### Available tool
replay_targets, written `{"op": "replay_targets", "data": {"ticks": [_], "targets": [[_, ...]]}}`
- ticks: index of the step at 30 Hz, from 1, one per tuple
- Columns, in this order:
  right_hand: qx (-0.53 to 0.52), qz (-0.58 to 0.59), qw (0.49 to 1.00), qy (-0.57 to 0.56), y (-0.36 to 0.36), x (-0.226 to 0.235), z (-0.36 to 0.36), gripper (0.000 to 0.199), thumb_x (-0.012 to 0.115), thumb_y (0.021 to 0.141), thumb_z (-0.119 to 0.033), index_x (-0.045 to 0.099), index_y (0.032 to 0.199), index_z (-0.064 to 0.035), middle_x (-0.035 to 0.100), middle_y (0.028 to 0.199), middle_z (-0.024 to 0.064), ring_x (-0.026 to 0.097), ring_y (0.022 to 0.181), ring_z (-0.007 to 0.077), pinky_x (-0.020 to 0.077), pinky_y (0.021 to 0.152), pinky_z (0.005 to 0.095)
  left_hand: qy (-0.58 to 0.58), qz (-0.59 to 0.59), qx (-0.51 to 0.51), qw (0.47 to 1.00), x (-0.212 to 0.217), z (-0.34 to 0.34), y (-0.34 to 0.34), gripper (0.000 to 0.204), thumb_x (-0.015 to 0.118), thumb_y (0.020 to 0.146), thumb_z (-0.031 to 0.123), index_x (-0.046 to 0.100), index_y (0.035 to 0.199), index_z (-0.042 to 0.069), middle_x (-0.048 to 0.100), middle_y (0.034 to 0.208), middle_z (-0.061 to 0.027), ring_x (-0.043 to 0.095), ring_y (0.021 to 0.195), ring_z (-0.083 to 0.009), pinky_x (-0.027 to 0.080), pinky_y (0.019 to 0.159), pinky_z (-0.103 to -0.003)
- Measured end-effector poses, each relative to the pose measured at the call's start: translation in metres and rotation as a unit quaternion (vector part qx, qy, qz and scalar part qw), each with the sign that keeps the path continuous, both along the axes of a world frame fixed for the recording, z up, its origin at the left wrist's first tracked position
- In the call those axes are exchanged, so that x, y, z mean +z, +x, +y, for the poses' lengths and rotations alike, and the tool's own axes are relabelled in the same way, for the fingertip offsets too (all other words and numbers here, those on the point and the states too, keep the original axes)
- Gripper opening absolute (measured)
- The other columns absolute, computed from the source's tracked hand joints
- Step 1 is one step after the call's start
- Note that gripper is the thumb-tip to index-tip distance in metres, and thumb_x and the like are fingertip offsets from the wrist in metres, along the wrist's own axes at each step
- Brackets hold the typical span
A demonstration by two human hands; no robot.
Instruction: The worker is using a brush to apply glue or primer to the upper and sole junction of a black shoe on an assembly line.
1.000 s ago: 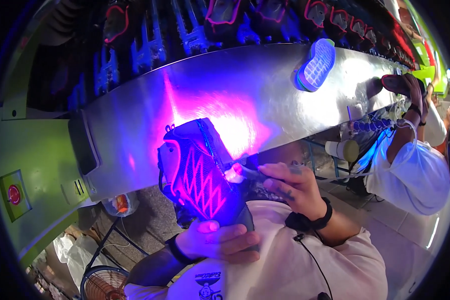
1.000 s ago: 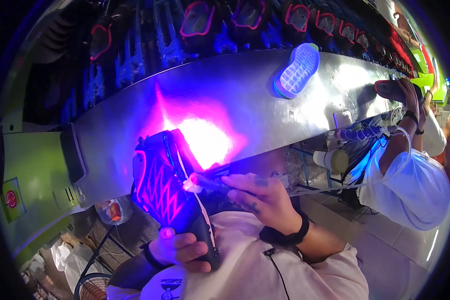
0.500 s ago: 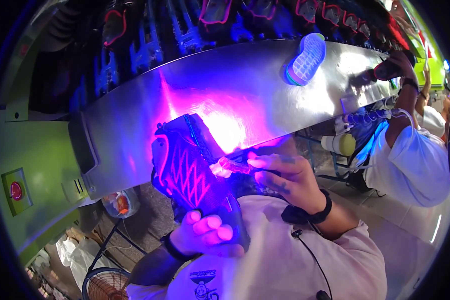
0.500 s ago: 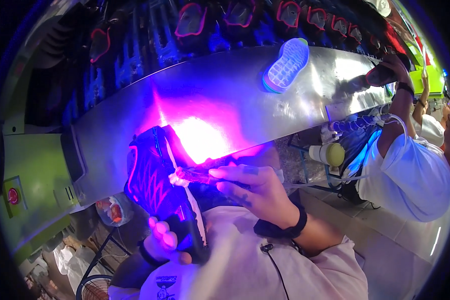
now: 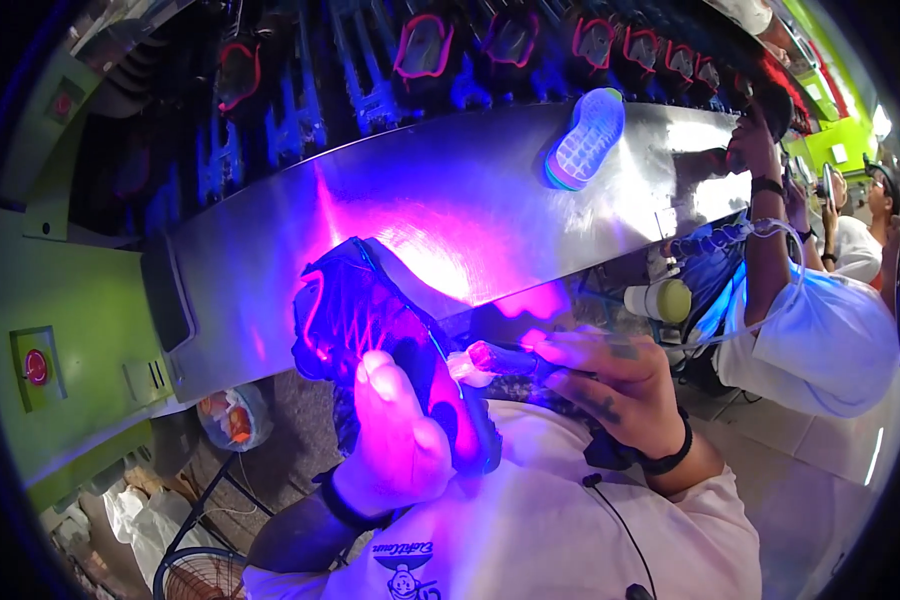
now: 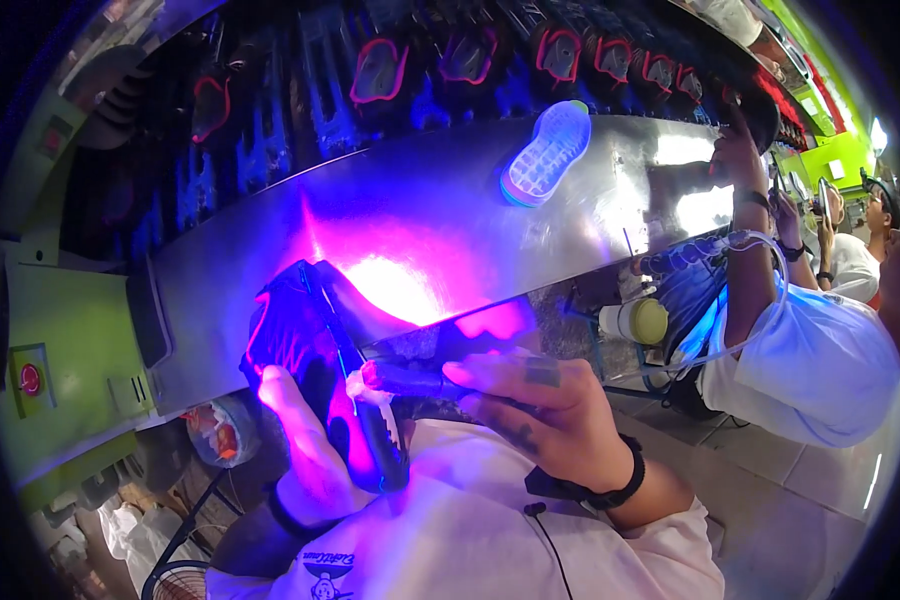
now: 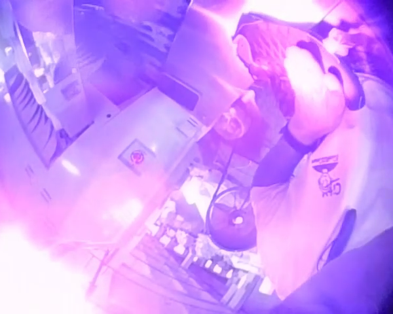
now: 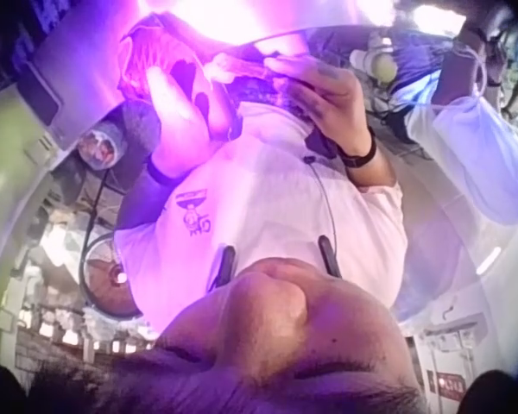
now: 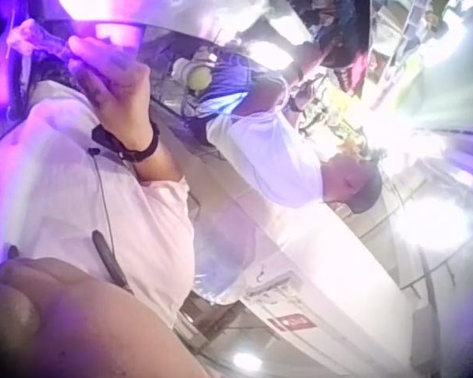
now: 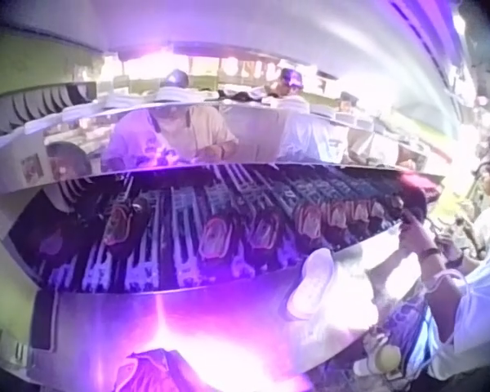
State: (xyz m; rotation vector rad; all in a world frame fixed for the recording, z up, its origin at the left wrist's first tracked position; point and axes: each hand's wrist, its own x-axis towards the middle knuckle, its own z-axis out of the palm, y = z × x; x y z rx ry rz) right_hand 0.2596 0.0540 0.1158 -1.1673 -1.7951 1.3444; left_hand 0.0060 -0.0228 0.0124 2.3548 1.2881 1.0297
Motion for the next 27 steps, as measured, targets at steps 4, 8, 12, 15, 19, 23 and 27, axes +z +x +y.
{"op": "replay_targets", "data": {"ticks": [4,8,12,15,19,23,27], "targets": [[0.008,-0.003,0.999,0.034,0.005,0.017,0.005,0.038,0.077,0.087,-0.001,0.074,0.125,-0.0021,0.077,0.105,0.0147,0.071,0.092,0.0246,0.0534,0.087,0.034,0.032,0.004,0.061,0.998,0.029,0.018,0.01,0.078,0.056,0.1,0.023,0.015,0.159,-0.008,0.019,0.159,-0.0415,0.031,0.146,-0.0558,0.026,0.116,-0.066],[-0.008,0.013,0.998,0.064,0.011,0.024,0.006,0.036,0.077,0.086,0.0,0.074,0.123,0.0012,0.077,0.102,0.0163,0.072,0.091,0.0269,0.0541,0.086,0.0366,0.062,0.001,0.118,0.991,0.058,0.047,0.022,0.078,0.061,0.098,0.014,0.018,0.156,-0.014,0.024,0.153,-0.05,0.036,0.141,-0.0623,0.031,0.112,-0.069],[-0.022,-0.008,0.984,0.174,0.011,0.027,0.011,0.039,0.074,0.083,0.005,0.074,0.121,0.0022,0.076,0.106,0.0186,0.072,0.091,0.0314,0.0553,0.083,0.0404,0.112,0.013,0.151,0.982,0.065,0.081,0.022,0.078,0.064,0.095,0.009,0.021,0.154,-0.017,0.027,0.151,-0.0537,0.038,0.139,-0.0653,0.035,0.109,-0.069],[-0.046,-0.045,0.965,0.252,0.008,0.03,0.021,0.043,0.074,0.08,0.008,0.074,0.122,0.002,0.075,0.109,0.0188,0.071,0.09,0.0328,0.0557,0.082,0.0406,0.107,0.02,0.141,0.984,0.081,0.094,0.024,0.083,0.067,0.089,0.007,0.021,0.154,-0.018,0.026,0.152,-0.0529,0.037,0.14,-0.0653,0.037,0.106,-0.067],[-0.039,-0.087,0.947,0.308,0.0,0.047,0.045,0.047,0.073,0.078,0.011,0.073,0.124,-0.0004,0.075,0.109,0.0159,0.071,0.088,0.0302,0.0561,0.078,0.038,-0.04,-0.014,0.095,0.995,0.123,0.102,0.015,0.097,0.075,0.081,0.005,0.017,0.156,-0.017,0.018,0.157,-0.0503,0.029,0.146,-0.0636,0.035,0.109,-0.065],[-0.018,-0.073,0.948,0.309,-0.009,0.05,0.061,0.048,0.073,0.079,0.011,0.073,0.125,-0.0022,0.075,0.11,0.0144,0.071,0.088,0.0283,0.0564,0.078,0.0369,-0.079,-0.057,0.105,0.99,0.126,0.112,0.004,0.118,0.081,0.074,0.004,0.005,0.164,-0.006,0.008,0.168,-0.036,0.025,0.153,-0.0502,0.026,0.122,-0.052],[-0.02,-0.037,0.951,0.305,-0.024,0.037,0.069,0.047,0.073,0.079,0.01,0.073,0.124,-0.0015,0.075,0.111,0.0167,0.071,0.092,0.0299,0.0558,0.082,0.0379,-0.118,-0.067,0.109,0.985,0.139,0.122,-0.013,0.12,0.083,0.075,0.006,0.004,0.165,-0.003,0.015,0.167,-0.0341,0.031,0.151,-0.0477,0.031,0.121,-0.051]]}}
